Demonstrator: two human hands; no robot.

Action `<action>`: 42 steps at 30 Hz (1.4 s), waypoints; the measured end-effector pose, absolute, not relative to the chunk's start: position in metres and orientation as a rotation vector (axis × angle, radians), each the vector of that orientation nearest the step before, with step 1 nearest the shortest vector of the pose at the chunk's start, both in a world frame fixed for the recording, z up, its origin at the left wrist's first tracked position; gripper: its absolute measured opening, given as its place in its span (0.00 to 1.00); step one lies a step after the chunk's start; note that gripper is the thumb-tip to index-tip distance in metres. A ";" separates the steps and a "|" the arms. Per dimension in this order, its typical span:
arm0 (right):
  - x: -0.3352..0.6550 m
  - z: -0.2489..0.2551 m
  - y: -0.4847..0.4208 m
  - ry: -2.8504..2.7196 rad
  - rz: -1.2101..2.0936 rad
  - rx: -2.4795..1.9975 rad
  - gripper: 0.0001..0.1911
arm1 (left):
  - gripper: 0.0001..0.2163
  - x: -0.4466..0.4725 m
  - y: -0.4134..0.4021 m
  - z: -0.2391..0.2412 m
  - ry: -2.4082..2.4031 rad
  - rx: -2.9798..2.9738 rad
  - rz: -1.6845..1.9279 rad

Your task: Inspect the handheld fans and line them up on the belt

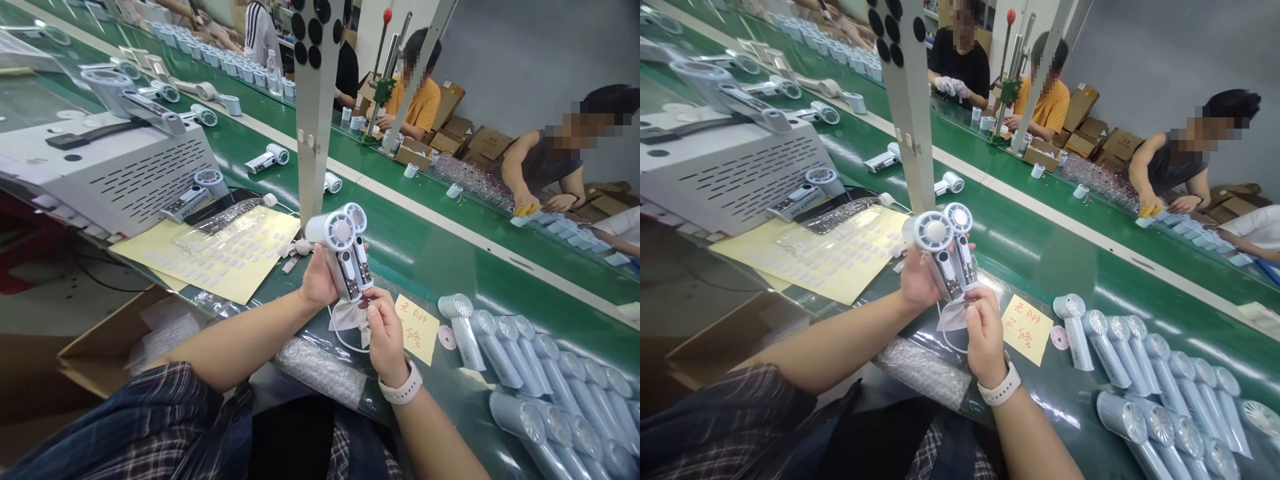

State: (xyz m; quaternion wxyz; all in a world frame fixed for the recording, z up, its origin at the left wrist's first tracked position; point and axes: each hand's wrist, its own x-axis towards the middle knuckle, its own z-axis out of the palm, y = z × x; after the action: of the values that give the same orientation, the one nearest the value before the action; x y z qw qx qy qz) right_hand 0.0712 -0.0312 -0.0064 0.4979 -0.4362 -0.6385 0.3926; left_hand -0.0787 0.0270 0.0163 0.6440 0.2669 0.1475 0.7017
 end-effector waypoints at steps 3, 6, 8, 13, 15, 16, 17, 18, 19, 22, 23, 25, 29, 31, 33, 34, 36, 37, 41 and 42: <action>0.081 -0.003 -0.027 -1.543 0.786 -1.188 0.12 | 0.26 -0.080 0.022 0.013 0.382 0.673 1.505; 0.091 -0.001 -0.022 -1.495 0.879 -1.160 0.20 | 0.25 -0.078 0.015 0.007 0.410 0.897 1.320; 0.096 0.000 -0.019 -1.450 1.081 -1.055 0.22 | 0.23 -0.077 0.013 0.003 0.453 1.055 1.232; 0.109 0.007 -0.013 -1.232 1.327 -0.980 0.27 | 0.24 -0.077 0.022 -0.001 0.551 1.045 1.103; 0.111 0.011 -0.011 -1.150 1.387 -0.969 0.27 | 0.24 -0.078 0.026 0.000 0.555 0.909 1.081; 0.111 0.012 -0.011 -1.104 1.406 -0.960 0.26 | 0.24 -0.078 0.028 0.000 0.560 0.849 1.071; 0.111 0.014 -0.011 -1.063 1.416 -0.955 0.24 | 0.24 -0.078 0.028 0.001 0.562 0.804 1.052; 0.110 0.015 -0.011 -1.032 1.417 -0.956 0.24 | 0.24 -0.079 0.028 0.002 0.558 0.769 1.032; 0.109 0.016 -0.011 -1.015 1.410 -0.960 0.24 | 0.23 -0.079 0.027 0.003 0.542 0.750 1.014; 0.106 0.017 -0.013 -1.018 1.364 -0.982 0.24 | 0.24 -0.078 0.023 0.006 0.478 0.790 1.011; 0.105 0.017 -0.014 -1.023 1.352 -0.989 0.24 | 0.25 -0.078 0.022 0.007 0.468 0.816 1.021; 0.105 0.017 -0.014 -1.027 1.341 -0.998 0.22 | 0.25 -0.078 0.021 0.010 0.470 0.844 1.029; 0.105 0.017 -0.014 -1.009 1.383 -0.985 0.21 | 0.23 -0.077 0.019 0.014 0.511 0.834 1.013; 0.106 0.015 -0.014 -1.025 1.401 -0.970 0.21 | 0.23 -0.077 0.019 0.015 0.510 0.839 1.010; 0.106 0.013 -0.014 -1.067 1.395 -0.959 0.21 | 0.23 -0.078 0.019 0.015 0.473 0.854 1.014; 0.107 0.011 -0.015 -1.088 1.387 -0.956 0.21 | 0.22 -0.078 0.019 0.015 0.455 0.868 1.015; 0.107 0.009 -0.015 -1.108 1.385 -0.955 0.22 | 0.20 -0.079 0.020 0.013 0.443 0.905 1.025; 0.107 0.009 -0.016 -1.109 1.390 -0.953 0.22 | 0.20 -0.080 0.021 0.013 0.448 0.922 1.031; 0.105 0.011 -0.016 -1.084 1.414 -0.929 0.22 | 0.23 -0.083 0.024 0.012 0.437 0.955 1.047; 0.104 0.012 -0.016 -1.072 1.411 -0.927 0.22 | 0.24 -0.084 0.024 0.012 0.428 0.960 1.047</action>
State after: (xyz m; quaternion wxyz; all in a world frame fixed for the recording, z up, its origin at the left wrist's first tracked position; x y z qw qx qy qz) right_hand 0.1043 -0.0160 0.0124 0.5404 -0.3899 -0.4512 0.5936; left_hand -0.0840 0.0241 0.0119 0.7372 0.4371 0.1949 0.4769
